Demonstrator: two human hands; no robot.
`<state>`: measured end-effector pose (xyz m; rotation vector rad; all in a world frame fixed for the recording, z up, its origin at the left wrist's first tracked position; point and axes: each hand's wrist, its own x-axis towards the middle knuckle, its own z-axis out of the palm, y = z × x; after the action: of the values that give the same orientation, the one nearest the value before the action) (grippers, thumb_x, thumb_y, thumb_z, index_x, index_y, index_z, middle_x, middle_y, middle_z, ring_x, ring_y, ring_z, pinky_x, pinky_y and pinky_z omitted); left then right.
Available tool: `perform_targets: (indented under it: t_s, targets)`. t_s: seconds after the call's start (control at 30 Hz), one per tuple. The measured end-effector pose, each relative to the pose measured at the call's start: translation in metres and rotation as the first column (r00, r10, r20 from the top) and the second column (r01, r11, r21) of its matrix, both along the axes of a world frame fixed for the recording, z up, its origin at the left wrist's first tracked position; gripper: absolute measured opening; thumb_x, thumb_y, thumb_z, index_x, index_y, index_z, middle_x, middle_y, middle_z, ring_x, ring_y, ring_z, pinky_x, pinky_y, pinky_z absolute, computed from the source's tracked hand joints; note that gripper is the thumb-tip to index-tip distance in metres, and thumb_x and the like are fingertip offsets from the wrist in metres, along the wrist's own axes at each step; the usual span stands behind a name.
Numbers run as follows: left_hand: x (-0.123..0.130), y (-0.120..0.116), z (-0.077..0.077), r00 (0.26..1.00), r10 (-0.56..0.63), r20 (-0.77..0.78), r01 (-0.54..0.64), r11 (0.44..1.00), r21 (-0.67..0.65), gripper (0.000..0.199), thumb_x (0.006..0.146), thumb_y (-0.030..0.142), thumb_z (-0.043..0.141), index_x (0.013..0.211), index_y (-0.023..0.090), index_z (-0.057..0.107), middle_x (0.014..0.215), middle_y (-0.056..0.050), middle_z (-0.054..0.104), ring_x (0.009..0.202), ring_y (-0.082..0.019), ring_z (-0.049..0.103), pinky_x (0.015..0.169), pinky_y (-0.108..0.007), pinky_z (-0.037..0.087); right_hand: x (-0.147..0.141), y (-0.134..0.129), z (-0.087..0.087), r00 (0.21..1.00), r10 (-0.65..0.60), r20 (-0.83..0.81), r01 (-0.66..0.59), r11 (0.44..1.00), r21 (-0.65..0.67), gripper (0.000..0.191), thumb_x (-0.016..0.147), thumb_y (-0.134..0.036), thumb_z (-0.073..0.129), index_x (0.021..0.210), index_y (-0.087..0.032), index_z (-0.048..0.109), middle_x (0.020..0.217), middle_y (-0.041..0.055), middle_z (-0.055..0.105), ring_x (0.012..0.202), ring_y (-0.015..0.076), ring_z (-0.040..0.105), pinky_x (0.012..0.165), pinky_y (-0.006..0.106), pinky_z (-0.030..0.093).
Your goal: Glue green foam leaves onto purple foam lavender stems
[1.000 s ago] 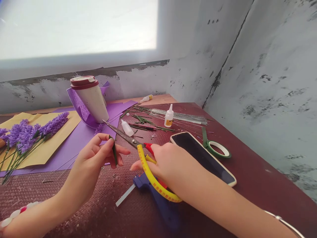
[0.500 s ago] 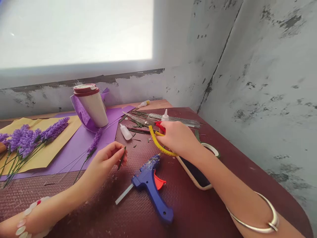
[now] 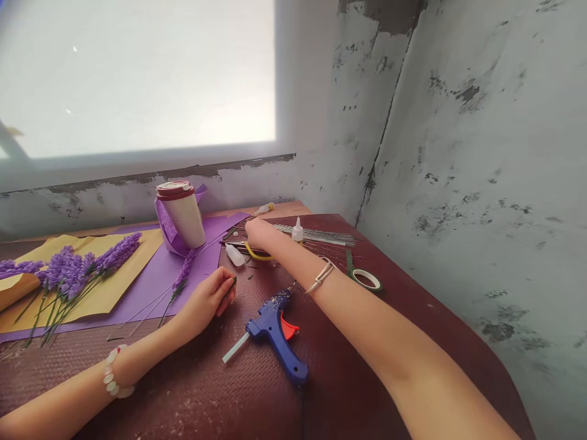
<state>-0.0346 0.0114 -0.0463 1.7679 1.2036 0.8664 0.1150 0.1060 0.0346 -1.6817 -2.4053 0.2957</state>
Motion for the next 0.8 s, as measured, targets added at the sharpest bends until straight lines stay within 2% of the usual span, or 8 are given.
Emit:
perform_targets:
  t_s: [0.17,0.27,0.33,0.4,0.47,0.53,0.67,0.8]
  targets:
    - [-0.001,0.004,-0.003,0.996,-0.002,-0.090,0.003,1.000,0.014,0.017,0.090,0.032,0.037,0.076,0.022,0.040,0.051,0.009,0.045,0.042,-0.009,0.035,0.045,-0.022,0.029,0.035,-0.059,0.002,0.991,-0.113,0.075,0.114,0.993,-0.003,0.030,0.091,-0.032,0.055,0.115,-0.016,0.057,0.115,0.0079,0.060,0.096,0.0198,0.062,0.081,0.041,0.052]
    - [-0.001,0.005,-0.004,0.992,0.003,-0.126,0.001,0.999,0.034,0.019,0.091,0.028,0.040,0.075,0.021,0.044,0.051,0.008,0.045,0.048,-0.010,0.039,0.051,-0.023,0.034,0.081,-0.109,-0.015,0.938,-0.305,0.163,0.311,0.950,-0.009,0.022,0.091,-0.030,0.053,0.102,-0.013,0.062,0.105,0.0086,0.064,0.095,0.0207,0.062,0.083,0.042,0.050]
    - [0.000,0.005,-0.005,0.989,0.011,-0.146,-0.006,0.999,0.033,0.018,0.092,0.027,0.043,0.078,0.019,0.050,0.055,0.006,0.049,0.053,-0.010,0.045,0.056,-0.024,0.040,0.113,-0.137,-0.031,0.894,-0.407,0.184,0.415,0.910,-0.001,0.026,0.087,-0.030,0.057,0.092,-0.005,0.064,0.100,0.0200,0.063,0.099,0.0321,0.060,0.083,0.045,0.049]
    - [0.000,0.005,-0.005,0.986,0.021,-0.163,-0.019,1.000,0.009,0.018,0.092,0.030,0.047,0.089,0.015,0.057,0.071,0.002,0.058,0.063,-0.012,0.054,0.062,-0.027,0.047,0.137,-0.154,-0.048,0.876,-0.462,0.141,0.463,0.886,0.030,0.040,0.089,-0.044,0.051,0.104,-0.008,0.060,0.109,0.0200,0.059,0.105,0.0314,0.058,0.085,0.041,0.048]
    - [0.001,0.006,-0.005,0.984,0.030,-0.173,-0.035,0.999,-0.025,0.025,0.091,0.033,0.052,0.105,0.014,0.058,0.096,-0.005,0.063,0.079,-0.016,0.061,0.070,-0.034,0.052,0.150,-0.160,-0.062,0.867,-0.492,0.082,0.490,0.871,0.046,0.050,0.090,-0.054,0.040,0.117,-0.014,0.052,0.118,0.0156,0.055,0.105,0.0256,0.059,0.084,0.034,0.049]
    - [0.001,0.006,-0.005,0.983,0.037,-0.178,-0.047,0.997,-0.055,0.031,0.090,0.033,0.055,0.115,0.015,0.056,0.112,-0.008,0.060,0.092,-0.020,0.062,0.078,-0.039,0.053,0.153,-0.159,-0.072,0.858,-0.511,0.049,0.508,0.859,0.063,0.059,0.084,-0.061,0.043,0.119,-0.015,0.049,0.120,0.0149,0.054,0.110,0.0265,0.056,0.087,0.034,0.048]
    - [0.000,0.009,-0.007,0.984,0.033,-0.176,-0.051,0.994,-0.099,0.033,0.089,0.032,0.055,0.118,0.016,0.055,0.117,-0.009,0.059,0.098,-0.022,0.061,0.082,-0.042,0.052,0.136,-0.150,-0.082,0.822,-0.570,0.011,0.565,0.817,0.116,0.077,0.072,-0.070,0.052,0.117,-0.007,0.049,0.117,0.0199,0.051,0.114,0.0330,0.051,0.092,0.038,0.044]
    - [-0.002,0.011,-0.007,0.984,-0.001,-0.177,-0.023,0.990,-0.138,0.033,0.089,0.032,0.055,0.118,0.016,0.054,0.117,-0.009,0.059,0.098,-0.021,0.061,0.081,-0.042,0.053,0.122,-0.145,-0.080,0.766,-0.643,-0.001,0.637,0.759,0.136,0.076,0.072,-0.062,0.056,0.118,-0.001,0.049,0.114,0.0247,0.052,0.110,0.0362,0.052,0.090,0.040,0.044]
